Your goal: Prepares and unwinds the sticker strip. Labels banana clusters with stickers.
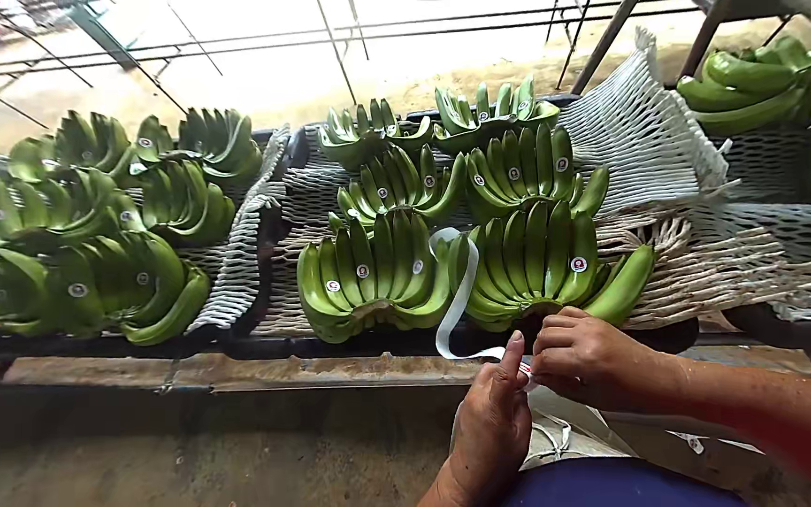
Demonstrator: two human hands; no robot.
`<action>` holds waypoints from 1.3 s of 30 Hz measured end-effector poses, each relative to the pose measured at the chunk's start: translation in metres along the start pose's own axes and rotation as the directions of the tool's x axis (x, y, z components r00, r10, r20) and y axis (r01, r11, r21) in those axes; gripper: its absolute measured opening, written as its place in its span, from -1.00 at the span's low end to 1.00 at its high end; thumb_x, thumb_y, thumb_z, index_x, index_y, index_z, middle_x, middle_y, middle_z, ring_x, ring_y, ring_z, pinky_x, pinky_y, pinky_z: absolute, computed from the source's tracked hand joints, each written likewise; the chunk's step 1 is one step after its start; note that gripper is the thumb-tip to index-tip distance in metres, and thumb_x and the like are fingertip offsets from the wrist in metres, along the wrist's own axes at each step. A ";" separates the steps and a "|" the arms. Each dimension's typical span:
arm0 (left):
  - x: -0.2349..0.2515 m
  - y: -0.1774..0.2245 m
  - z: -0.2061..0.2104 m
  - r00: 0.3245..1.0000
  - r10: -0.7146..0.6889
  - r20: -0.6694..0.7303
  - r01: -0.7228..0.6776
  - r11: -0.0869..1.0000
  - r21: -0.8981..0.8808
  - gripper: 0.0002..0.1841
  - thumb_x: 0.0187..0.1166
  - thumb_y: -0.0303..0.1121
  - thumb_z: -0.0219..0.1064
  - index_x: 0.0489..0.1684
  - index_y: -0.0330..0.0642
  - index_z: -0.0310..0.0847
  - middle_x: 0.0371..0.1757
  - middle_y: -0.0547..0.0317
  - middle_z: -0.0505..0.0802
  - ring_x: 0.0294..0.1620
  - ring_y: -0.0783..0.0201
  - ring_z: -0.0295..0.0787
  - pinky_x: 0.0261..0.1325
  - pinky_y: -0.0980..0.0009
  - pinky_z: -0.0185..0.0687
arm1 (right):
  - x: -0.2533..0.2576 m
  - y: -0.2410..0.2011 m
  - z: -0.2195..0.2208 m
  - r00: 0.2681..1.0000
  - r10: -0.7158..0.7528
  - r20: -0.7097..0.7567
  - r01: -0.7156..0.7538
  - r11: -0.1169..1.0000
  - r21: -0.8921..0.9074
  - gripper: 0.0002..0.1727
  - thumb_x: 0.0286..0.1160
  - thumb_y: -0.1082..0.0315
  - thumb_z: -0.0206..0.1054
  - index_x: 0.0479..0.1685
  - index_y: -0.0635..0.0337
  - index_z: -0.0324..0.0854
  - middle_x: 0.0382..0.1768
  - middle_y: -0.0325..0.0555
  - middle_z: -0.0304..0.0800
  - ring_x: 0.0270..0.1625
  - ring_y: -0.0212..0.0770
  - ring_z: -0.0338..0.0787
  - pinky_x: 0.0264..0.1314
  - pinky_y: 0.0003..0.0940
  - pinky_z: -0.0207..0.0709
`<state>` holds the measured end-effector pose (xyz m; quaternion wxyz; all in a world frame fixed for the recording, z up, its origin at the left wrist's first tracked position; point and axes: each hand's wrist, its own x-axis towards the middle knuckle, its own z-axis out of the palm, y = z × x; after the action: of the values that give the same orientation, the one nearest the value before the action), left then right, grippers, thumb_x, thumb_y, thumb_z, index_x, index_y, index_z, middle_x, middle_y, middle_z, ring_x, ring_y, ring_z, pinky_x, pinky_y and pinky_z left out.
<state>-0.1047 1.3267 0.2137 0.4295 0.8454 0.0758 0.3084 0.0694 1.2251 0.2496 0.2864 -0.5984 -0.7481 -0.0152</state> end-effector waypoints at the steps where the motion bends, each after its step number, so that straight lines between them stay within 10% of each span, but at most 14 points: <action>1: 0.000 0.000 0.000 1.000 0.007 0.016 -0.008 1.000 0.002 -0.35 0.33 -0.68 0.29 0.56 -0.57 0.38 -0.35 0.02 0.83 -0.25 0.26 0.78 0.03 0.49 0.69 | 0.000 0.004 -0.001 1.000 0.012 0.016 -0.013 0.998 0.069 -0.82 0.37 0.31 0.30 -0.53 0.07 0.74 -0.46 -0.17 0.80 -0.31 -0.13 0.74 -0.25 -0.23 0.46; 6: 0.002 -0.004 -0.004 0.987 -0.144 0.077 0.159 0.957 -0.243 -0.26 0.36 -0.73 0.30 0.65 -0.67 0.15 -0.09 -0.12 0.91 -0.04 0.29 0.92 0.16 0.40 0.79 | 0.014 0.043 -0.022 0.971 0.197 0.137 -0.230 0.925 0.303 -0.77 0.40 0.30 0.39 -0.50 0.27 0.76 -0.46 -0.08 0.78 -0.27 -0.23 0.76 -0.15 -0.30 0.62; 12: 0.004 -0.006 -0.008 0.926 -0.370 0.073 0.340 0.735 -0.586 -0.10 0.31 -0.79 0.29 0.74 -0.67 -0.20 0.18 -0.15 0.81 0.13 0.28 0.87 0.22 0.36 0.81 | 0.029 0.121 -0.005 0.925 0.368 -0.097 -0.379 0.866 -0.326 -0.83 0.31 0.51 0.46 -0.56 0.41 0.67 -0.46 0.27 0.75 -0.23 0.34 0.80 -0.17 0.27 0.52; 17: 0.009 -0.005 -0.009 0.873 -0.488 0.005 0.350 0.618 -0.704 -0.09 0.32 -0.80 0.30 0.72 -0.61 -0.23 0.05 0.05 0.83 0.08 0.35 0.87 0.19 0.39 0.81 | 0.029 0.138 0.039 0.923 0.374 0.089 -0.282 0.815 -0.507 -0.96 0.18 0.70 0.45 -0.44 0.48 0.72 -0.37 0.33 0.77 -0.11 0.40 0.78 -0.03 0.31 0.52; 21: 0.012 -0.005 -0.015 0.831 -0.556 -0.007 0.381 0.579 -0.721 -0.09 0.33 -0.79 0.31 0.74 -0.57 -0.23 -0.03 0.09 0.85 0.02 0.35 0.88 0.17 0.38 0.81 | 0.043 0.108 0.029 0.657 0.632 0.411 -0.360 0.742 -0.565 -0.86 0.43 0.62 0.36 -0.14 0.41 0.80 -0.06 0.26 0.80 0.17 0.30 0.71 0.24 0.24 0.43; 26: 0.015 -0.004 -0.017 0.801 -0.599 -0.014 0.406 0.560 -0.722 -0.12 0.36 -0.77 0.30 0.73 -0.56 -0.20 -0.05 0.09 0.85 -0.01 0.38 0.88 0.17 0.40 0.80 | 0.028 0.048 -0.001 0.992 0.125 0.032 -0.120 0.985 -0.127 -0.75 0.55 0.31 0.25 -0.27 0.20 0.84 -0.30 0.05 0.85 -0.18 0.10 0.84 -0.18 0.02 0.66; 31: 0.019 0.000 -0.018 0.807 -0.590 0.003 0.403 0.549 -0.732 -0.15 0.38 -0.78 0.28 0.72 -0.57 -0.19 -0.03 0.10 0.85 0.02 0.40 0.87 0.21 0.40 0.78 | 0.026 0.016 0.006 0.988 0.013 -0.152 -0.019 0.999 -0.035 -0.73 0.70 0.18 0.22 -0.12 0.09 0.81 -0.20 -0.11 0.85 -0.05 -0.14 0.76 0.06 -0.30 0.56; 39: 0.009 0.001 -0.018 0.796 -0.605 -0.018 0.388 0.532 -0.753 -0.16 0.36 -0.81 0.25 0.72 -0.54 -0.16 -0.07 0.12 0.86 -0.04 0.38 0.88 0.14 0.41 0.81 | 0.023 0.103 -0.007 0.955 0.286 -0.073 -0.295 0.903 -0.314 -0.88 0.37 0.52 0.37 -0.30 0.39 0.81 -0.31 0.25 0.82 -0.15 0.33 0.81 -0.17 0.22 0.58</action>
<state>-0.1081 1.3413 0.2265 0.7780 0.4984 0.2486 0.2908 0.1627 1.2724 0.2323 0.1936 -0.7414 -0.6344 -0.1015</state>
